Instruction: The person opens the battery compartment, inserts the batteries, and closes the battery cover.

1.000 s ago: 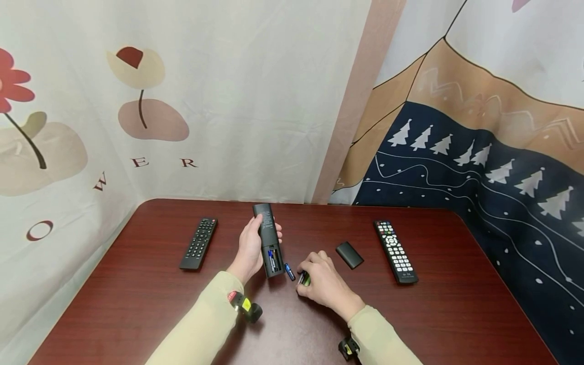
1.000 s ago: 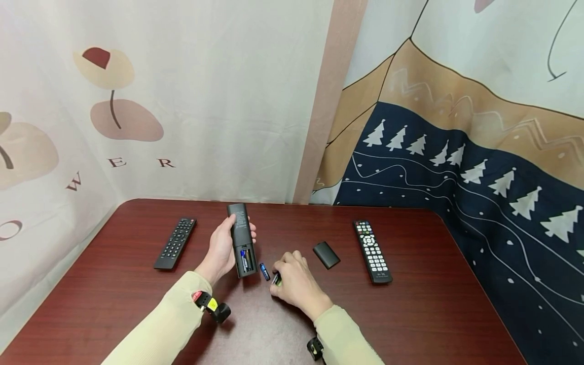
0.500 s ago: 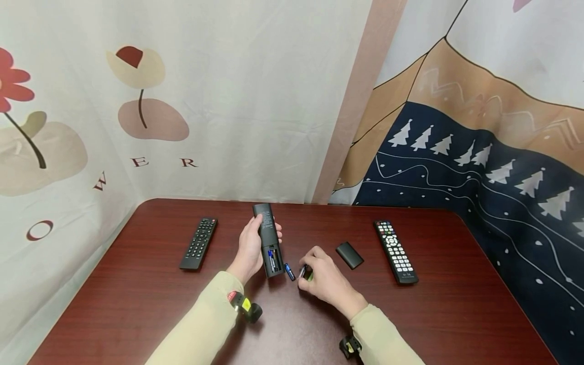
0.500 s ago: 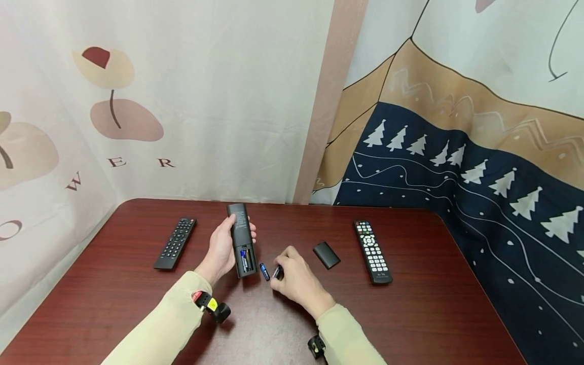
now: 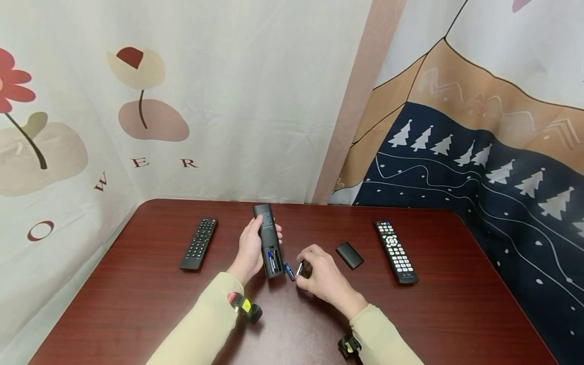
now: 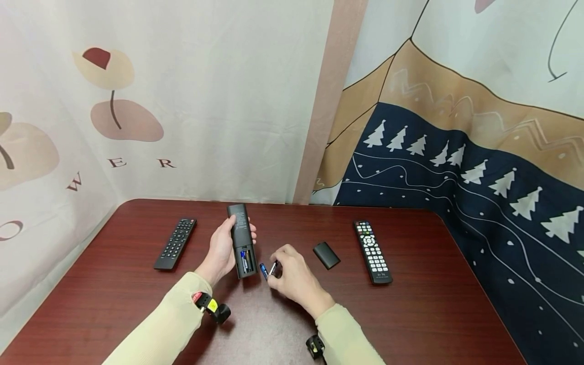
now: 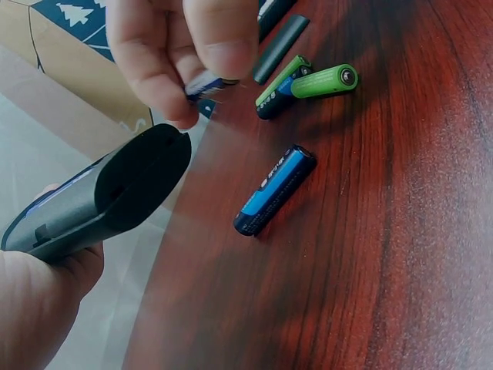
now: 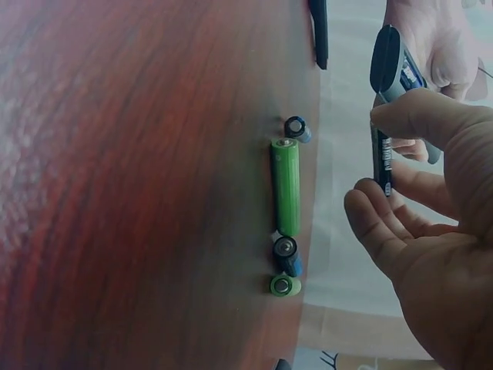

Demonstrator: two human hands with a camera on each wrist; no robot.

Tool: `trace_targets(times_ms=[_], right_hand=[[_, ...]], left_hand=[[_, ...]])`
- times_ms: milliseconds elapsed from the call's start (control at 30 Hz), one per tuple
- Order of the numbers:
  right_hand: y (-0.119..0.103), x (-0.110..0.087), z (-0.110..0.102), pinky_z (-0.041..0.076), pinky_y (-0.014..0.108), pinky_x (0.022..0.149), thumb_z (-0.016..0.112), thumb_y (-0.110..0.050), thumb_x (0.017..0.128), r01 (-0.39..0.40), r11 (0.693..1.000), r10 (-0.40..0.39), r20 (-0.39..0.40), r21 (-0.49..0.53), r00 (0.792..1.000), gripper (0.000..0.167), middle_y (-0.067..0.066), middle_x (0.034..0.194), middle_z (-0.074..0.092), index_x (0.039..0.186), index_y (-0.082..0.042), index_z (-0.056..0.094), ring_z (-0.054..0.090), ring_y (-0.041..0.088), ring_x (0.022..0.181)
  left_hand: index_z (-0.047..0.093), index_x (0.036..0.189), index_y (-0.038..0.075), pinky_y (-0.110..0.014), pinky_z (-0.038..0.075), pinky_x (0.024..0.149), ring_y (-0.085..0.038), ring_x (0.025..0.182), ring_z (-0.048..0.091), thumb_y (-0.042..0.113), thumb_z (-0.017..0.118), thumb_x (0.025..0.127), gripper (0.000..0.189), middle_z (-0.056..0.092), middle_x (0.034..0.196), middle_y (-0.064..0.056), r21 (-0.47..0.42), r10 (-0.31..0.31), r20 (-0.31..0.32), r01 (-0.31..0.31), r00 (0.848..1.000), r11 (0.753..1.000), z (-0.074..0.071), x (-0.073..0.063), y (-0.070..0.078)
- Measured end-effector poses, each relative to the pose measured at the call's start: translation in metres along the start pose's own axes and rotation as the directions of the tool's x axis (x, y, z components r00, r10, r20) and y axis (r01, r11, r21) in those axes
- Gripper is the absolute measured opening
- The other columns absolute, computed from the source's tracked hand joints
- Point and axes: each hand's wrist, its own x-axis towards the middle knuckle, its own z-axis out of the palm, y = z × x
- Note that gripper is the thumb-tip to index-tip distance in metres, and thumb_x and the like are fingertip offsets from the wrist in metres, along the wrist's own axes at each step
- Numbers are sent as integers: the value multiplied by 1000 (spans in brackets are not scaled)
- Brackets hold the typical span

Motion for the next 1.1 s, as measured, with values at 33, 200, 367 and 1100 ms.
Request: trace_targets(times_ms=[33,200,367,1100], right_hand=[[0,0,0,54,23,68,82,-2,77,8,1000,-8,-10,6,1000,25,4,103,61,99,-2,70,65,18,79],[-2,2,0,55,21,66,81,-5,77,55,997,-52,-58,52,997,22,2,96,63,96,-3,69,65,14,74],[-3,3,2,53,19,64,80,-6,79,89,993,-80,-98,83,992,18,0,89,63,93,-3,70,64,14,70],[-12,6,6,45,20,60,78,-14,92,91,996,-88,-137,13,987,8,-5,82,59,87,-13,73,54,10,68]], left_hand=[[41,137,2,-37,58,85,-19,82,65,33,29,113,41,65,95,-6,-3,1,1,-1,1000,1000,0,0,0],[42,135,1,-33,58,81,-19,82,65,33,28,113,41,65,96,-7,1,6,2,-6,1000,1000,0,0,-1],[42,134,1,-31,57,78,-18,80,65,32,28,113,40,65,95,-7,-4,10,5,-10,1000,1000,0,0,-3],[45,131,0,-33,58,78,-17,78,65,31,30,113,39,66,91,-5,-14,6,13,-6,1000,1000,3,-1,-4]])
